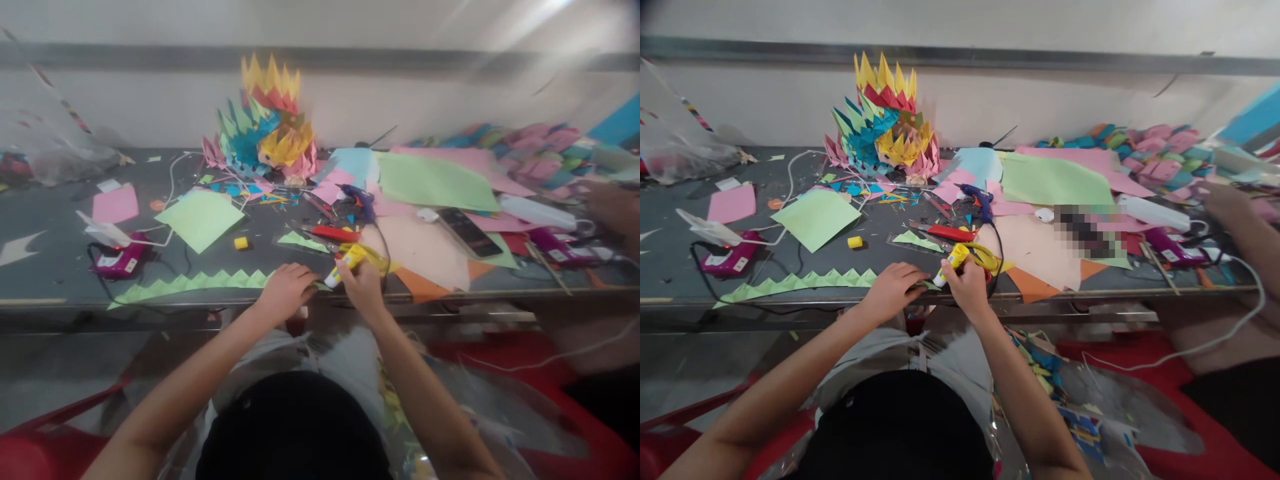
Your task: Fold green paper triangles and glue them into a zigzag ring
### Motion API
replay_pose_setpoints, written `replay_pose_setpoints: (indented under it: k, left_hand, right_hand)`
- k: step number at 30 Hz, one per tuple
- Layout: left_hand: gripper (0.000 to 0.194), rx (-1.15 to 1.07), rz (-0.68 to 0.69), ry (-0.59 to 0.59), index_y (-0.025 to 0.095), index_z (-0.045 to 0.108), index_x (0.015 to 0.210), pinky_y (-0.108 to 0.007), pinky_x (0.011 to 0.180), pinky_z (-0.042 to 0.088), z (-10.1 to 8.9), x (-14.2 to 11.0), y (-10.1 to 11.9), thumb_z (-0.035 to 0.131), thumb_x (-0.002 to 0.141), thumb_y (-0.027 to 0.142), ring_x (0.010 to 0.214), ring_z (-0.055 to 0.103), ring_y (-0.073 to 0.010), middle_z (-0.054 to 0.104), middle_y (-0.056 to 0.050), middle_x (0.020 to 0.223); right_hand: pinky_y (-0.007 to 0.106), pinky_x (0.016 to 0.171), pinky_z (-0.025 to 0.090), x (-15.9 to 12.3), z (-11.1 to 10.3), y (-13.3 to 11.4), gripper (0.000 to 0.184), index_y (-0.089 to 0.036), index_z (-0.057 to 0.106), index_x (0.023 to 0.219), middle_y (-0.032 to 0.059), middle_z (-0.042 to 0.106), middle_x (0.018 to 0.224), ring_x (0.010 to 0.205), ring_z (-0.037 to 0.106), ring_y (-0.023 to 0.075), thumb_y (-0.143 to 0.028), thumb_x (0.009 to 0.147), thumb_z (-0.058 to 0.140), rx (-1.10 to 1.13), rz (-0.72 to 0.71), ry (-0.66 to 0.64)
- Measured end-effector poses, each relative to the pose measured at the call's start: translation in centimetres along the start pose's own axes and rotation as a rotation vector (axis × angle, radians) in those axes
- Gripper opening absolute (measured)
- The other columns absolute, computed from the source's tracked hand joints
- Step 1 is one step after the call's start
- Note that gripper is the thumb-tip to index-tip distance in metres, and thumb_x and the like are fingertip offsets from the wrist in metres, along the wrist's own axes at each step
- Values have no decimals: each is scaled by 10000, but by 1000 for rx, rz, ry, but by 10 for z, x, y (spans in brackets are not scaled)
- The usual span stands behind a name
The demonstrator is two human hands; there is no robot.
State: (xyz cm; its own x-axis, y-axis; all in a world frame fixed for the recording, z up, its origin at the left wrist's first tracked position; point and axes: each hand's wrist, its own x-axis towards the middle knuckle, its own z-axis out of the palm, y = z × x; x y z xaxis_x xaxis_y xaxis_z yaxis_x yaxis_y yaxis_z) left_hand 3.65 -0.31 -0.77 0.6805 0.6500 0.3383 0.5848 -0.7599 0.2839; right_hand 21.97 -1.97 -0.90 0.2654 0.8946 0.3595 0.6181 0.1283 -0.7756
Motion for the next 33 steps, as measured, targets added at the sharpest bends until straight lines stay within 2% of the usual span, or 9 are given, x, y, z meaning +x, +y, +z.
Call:
replay_pose_setpoints:
  k: [3, 7, 12, 14, 16, 19, 22, 28, 33]
  left_hand:
    - [20, -59, -20, -40, 199, 632, 819, -303, 765, 388, -4, 7, -3, 624, 804, 212, 900, 563, -178, 649, -1, 900]
    - [47, -107, 7, -47, 203, 629, 793, -301, 777, 371, -9, 14, -8, 598, 825, 186, 806, 590, -137, 672, 28, 843]
    - [146, 167, 117, 232, 194, 633, 820, -307, 759, 356, -13, 7, -4, 504, 889, 182, 797, 559, -143, 667, 1, 863]
    - [146, 279, 176, 275, 194, 639, 861, -311, 765, 356, -12, 2, 1, 498, 888, 166, 824, 543, -157, 662, -10, 899]
    - [117, 336, 207, 238, 189, 643, 880, -314, 765, 361, -7, -2, 7, 529, 869, 164, 834, 531, -170, 655, -14, 898]
    - [94, 351, 194, 178, 181, 649, 890, -321, 770, 365, 1, -6, 12, 567, 845, 178, 835, 522, -179, 645, -17, 868]
    - [96, 331, 148, 171, 185, 654, 880, -331, 786, 361, 4, -8, 15, 564, 847, 193, 853, 521, -185, 637, -21, 850]
    - [79, 327, 138, 173, 182, 651, 831, -335, 789, 357, 3, -11, 15, 573, 836, 192, 834, 520, -188, 623, -15, 790]
    - [136, 319, 112, 170, 189, 649, 816, -354, 797, 352, 4, -14, 16, 522, 865, 175, 839, 520, -192, 625, -26, 792]
  right_hand:
    - [298, 548, 430, 3, -5, 3, 278, -194, 545, 724, 19, 585, 587, 582, 560, 185, -467, 771, 519, 11, 6, 28]
    - [278, 486, 398, 7, -12, 3, 309, -202, 505, 685, -6, 531, 552, 508, 493, 153, -500, 768, 513, 43, 30, 96]
    - [267, 486, 393, 10, -18, 0, 299, -202, 483, 701, -15, 511, 554, 512, 484, 142, -491, 775, 507, 94, 48, 148]
    - [264, 483, 392, 12, -19, 0, 304, -208, 472, 686, -17, 511, 545, 509, 488, 142, -496, 778, 500, 88, 32, 158]
    - [266, 482, 391, 12, -17, 0, 305, -210, 480, 682, -11, 524, 542, 501, 496, 147, -498, 779, 498, 36, -1, 123]
    - [279, 492, 382, 9, -11, 3, 299, -208, 509, 698, 1, 534, 534, 498, 510, 165, -500, 764, 507, -99, -94, -33]
    - [285, 511, 374, 5, -4, 8, 306, -209, 512, 720, 9, 535, 538, 523, 528, 185, -512, 760, 491, -194, -171, -148]
    - [262, 516, 345, 3, 6, 3, 310, -210, 500, 736, 12, 553, 577, 550, 530, 172, -512, 792, 458, -270, -236, -280]
    - [268, 525, 325, 9, 3, -5, 329, -207, 524, 762, 25, 565, 598, 564, 534, 184, -533, 774, 481, -349, -252, -301]
